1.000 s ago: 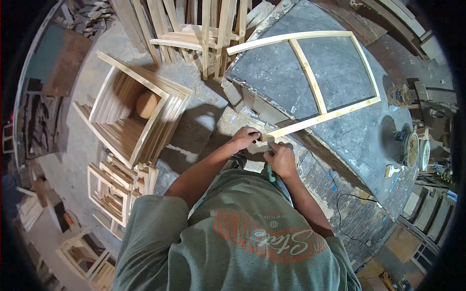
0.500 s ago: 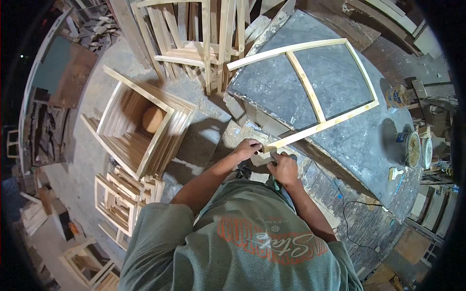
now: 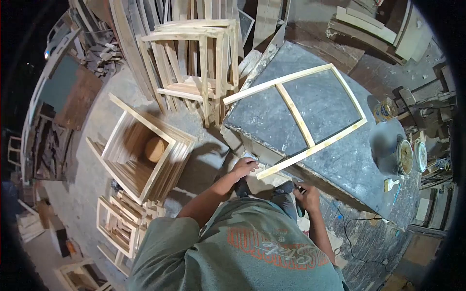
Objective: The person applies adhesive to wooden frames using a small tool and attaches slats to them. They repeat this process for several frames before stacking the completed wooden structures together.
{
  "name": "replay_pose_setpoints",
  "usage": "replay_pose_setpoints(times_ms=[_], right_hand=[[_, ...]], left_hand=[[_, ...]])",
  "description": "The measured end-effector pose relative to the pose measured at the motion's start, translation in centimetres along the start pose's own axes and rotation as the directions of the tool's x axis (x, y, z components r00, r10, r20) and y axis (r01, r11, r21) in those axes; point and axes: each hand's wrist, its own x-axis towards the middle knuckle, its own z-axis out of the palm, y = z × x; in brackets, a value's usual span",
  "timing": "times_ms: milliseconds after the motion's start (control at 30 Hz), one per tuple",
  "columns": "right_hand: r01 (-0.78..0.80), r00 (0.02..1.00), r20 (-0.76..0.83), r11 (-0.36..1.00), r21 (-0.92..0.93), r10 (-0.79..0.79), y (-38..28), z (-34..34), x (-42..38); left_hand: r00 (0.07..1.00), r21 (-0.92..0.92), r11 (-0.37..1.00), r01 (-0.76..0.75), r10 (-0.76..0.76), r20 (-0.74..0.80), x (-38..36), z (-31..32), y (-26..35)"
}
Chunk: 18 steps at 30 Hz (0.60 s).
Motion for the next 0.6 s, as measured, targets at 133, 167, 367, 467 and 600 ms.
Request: replay_pose_setpoints(times_ms=[133, 167, 367, 467, 600], right_hand=[[-0.086, 0.994, -0.061, 0.995, 0.054, 0.089, 1.7, -1.8, -1.2], [-0.107, 0.99, -0.08, 0.992, 0.072, 0.112, 2.2, -2.3, -1.5], [-0.233, 0.948, -0.162, 0.943, 0.237, 0.275, 5.4, -5.3, -2.1], [-0.218, 0.936, -0.224, 0.946, 0.24, 0.273, 7.1, -7.9, -2.0], [-0.22, 0.92, -0.237, 0.913, 0.345, 0.311, 10.8, -11.8, -1.7]], left_hand=[[0.999, 0.049, 0.998, -0.025, 0.026, -0.028, 1.8, 1.6, 1.8], [0.998, 0.085, 0.995, -0.049, 0.052, -0.033, 2.2, 2.2, 2.2], [0.971, 0.241, 0.944, -0.224, 0.238, -0.028, 5.5, 6.3, 5.0], [0.957, 0.257, 0.927, -0.274, 0.288, -0.019, 6.6, 8.7, 7.8], [0.929, 0.439, 0.837, -0.327, 0.37, -0.015, 9.6, 13.1, 12.7]])
